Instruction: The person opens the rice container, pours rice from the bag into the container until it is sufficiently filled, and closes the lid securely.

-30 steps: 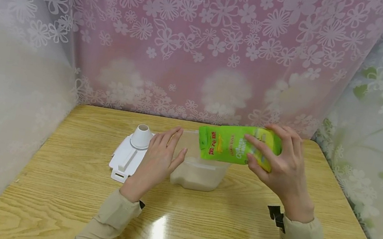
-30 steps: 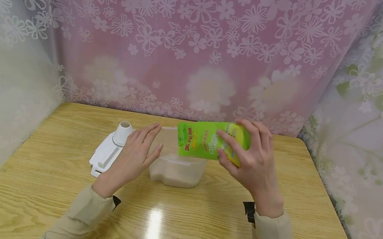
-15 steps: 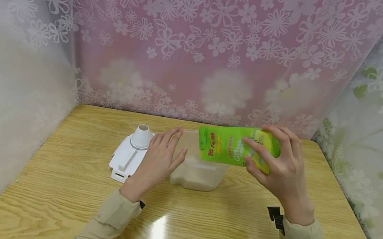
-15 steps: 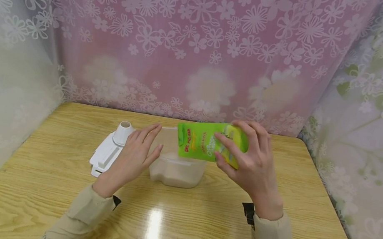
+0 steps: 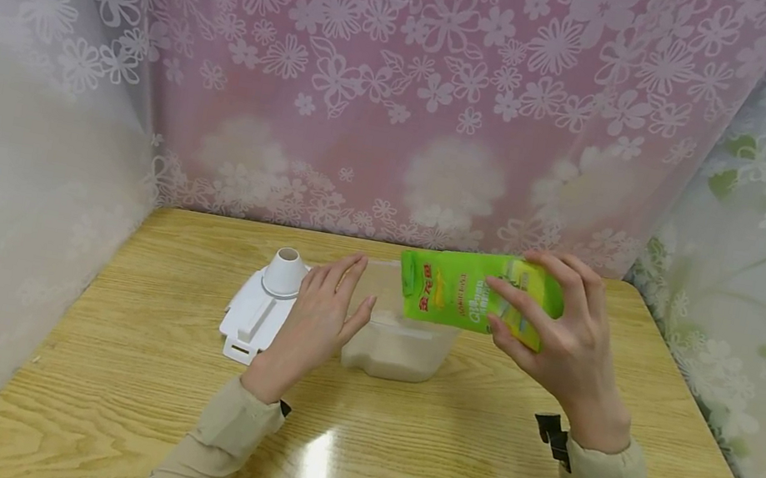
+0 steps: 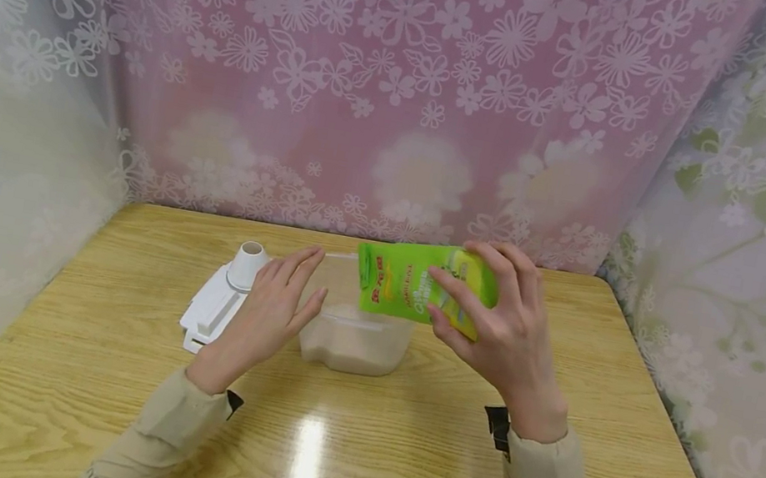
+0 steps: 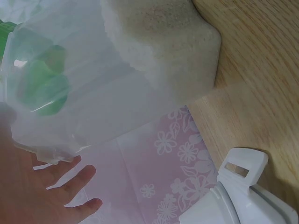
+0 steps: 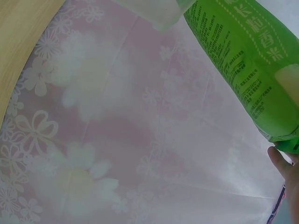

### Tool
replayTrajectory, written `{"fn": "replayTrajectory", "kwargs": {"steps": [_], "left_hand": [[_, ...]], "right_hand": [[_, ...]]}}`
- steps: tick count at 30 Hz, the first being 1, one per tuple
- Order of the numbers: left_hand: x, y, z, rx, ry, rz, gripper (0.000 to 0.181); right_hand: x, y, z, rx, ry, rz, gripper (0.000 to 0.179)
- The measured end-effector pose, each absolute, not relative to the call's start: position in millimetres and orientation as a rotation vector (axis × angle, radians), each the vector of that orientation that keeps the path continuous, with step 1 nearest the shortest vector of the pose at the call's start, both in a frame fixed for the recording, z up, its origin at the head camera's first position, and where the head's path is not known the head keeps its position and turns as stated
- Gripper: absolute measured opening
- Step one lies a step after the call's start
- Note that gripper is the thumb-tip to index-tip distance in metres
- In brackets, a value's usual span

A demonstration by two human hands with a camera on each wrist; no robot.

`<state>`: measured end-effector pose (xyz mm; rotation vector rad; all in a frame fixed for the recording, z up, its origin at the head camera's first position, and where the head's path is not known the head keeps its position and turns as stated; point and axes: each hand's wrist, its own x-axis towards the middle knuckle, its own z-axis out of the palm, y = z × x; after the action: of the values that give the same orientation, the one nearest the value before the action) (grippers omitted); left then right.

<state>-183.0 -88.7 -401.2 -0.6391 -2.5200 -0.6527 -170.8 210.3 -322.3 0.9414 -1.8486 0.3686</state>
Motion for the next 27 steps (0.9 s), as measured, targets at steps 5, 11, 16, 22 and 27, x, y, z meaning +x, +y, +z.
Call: {"fn": "replayTrajectory", "kwargs": {"steps": [5,11,16,22,27], "left_hand": [[-183.2,-88.8,-401.5,-0.641,-2.515,-0.652,0.057],[-183.5,-88.7,-401.2,-0.648,-2.515,-0.663,0.057],[-184.3,-88.8,-401.6,-0.648,-2.519,-0.654,0.057],[-184.6,-89.0,-401.7,-0.649,-2.519,-0.650,0.057],[-184.8,-89.0,-402.2,-0.646,-2.527,-0.656,0.057]], "right_hand": [[-169.4,209.4,-320.7,0.936,-1.839,0.394,0.041],[-166.9,206.6,-318.6,0.920,-1.786,0.447,0.040],[-167.0,206.1,-318.8,0.959,-1.814,0.468,0.041],[-168.4,208.5,-320.7,0.951,-1.828,0.466,0.042],[-169.9,209.1,-322.8,0.968,-1.867,0.453,0.042]]}}
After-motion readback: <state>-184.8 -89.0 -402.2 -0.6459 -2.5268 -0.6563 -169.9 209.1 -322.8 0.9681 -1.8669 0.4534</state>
